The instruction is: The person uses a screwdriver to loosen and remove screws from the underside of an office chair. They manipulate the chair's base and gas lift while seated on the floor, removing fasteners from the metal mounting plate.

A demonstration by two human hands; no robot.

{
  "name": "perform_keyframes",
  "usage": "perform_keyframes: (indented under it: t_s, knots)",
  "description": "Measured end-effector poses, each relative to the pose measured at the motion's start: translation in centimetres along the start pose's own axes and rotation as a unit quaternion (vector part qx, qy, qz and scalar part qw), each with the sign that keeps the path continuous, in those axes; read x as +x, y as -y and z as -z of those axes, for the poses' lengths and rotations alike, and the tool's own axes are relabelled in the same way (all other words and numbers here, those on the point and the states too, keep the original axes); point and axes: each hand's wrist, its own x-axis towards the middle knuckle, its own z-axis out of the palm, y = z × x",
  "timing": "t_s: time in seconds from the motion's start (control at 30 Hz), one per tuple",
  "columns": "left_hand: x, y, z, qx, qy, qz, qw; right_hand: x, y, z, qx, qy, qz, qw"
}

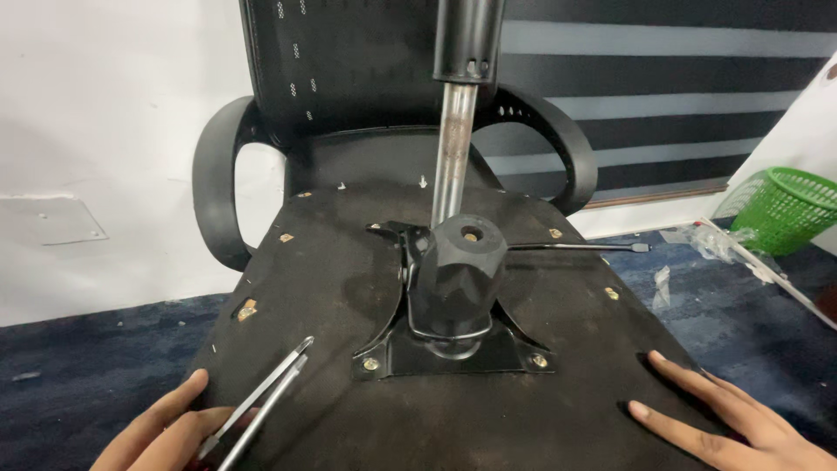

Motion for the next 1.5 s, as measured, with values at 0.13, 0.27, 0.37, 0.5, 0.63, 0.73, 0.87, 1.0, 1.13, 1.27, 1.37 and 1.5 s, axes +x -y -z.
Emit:
perform_keyframes:
  t_s: [0.13,0.27,0.37,0.5,0.63,0.73,0.87,1.0,1.13,1.27,1.37,1.5]
  knots:
    - [-0.2,-0.2,-2.4,-0.065,-0.05,-0.002,0.997,0.6,0.7,1.7,0.118,0.021,-0.073,0.99]
    - [-0.5,0.3,-3.0,-0.053,0.0,-0.008,0.999,1.9,0.6,2.2,0.203,0.022,-0.133,0.97]
    - [-0.1,1.5,-3.3,-0.068,0.014,-0.083,0.994,2.6,0.9,2.9,0.235,0.022,-0.16,0.959]
    - [1.9,3.9,-1.9,-0.034,0.162,-0.148,0.975,4.4,1.5,3.2,0.175,0.007,-0.111,0.978]
    - [5.0,1.9,-0.8,-0.017,0.459,0.132,0.878,6.1,1.8,3.7,0.2,0.03,-0.151,0.968]
    - [7.6,-0.9,1.4,-0.009,0.527,0.149,0.837,7.2,1.4,3.6,0.209,0.031,-0.147,0.966]
    - [10.3,-4.7,3.8,-0.026,0.502,0.204,0.84,8.6,1.4,3.4,0.219,-0.002,-0.136,0.966]
    - [11.5,-7.3,5.1,0.013,0.512,0.225,0.829,10.5,1.6,3.5,0.224,0.011,-0.173,0.959]
    - [12.4,-8.5,5.4,-0.049,0.473,0.229,0.849,12.4,1.1,3.6,0.215,0.021,-0.198,0.956]
    - [13.0,-9.1,4.6,-0.04,0.482,0.26,0.836,13.4,0.3,2.9,0.206,0.005,-0.176,0.963]
    - [13.5,-9.0,4.0,-0.035,0.486,0.225,0.844,14.1,-0.3,2.1,0.214,0.019,-0.208,0.954]
    - [14.2,-9.2,3.7,-0.02,0.487,0.156,0.859,14.9,-1.0,1.1,0.231,0.033,-0.226,0.946]
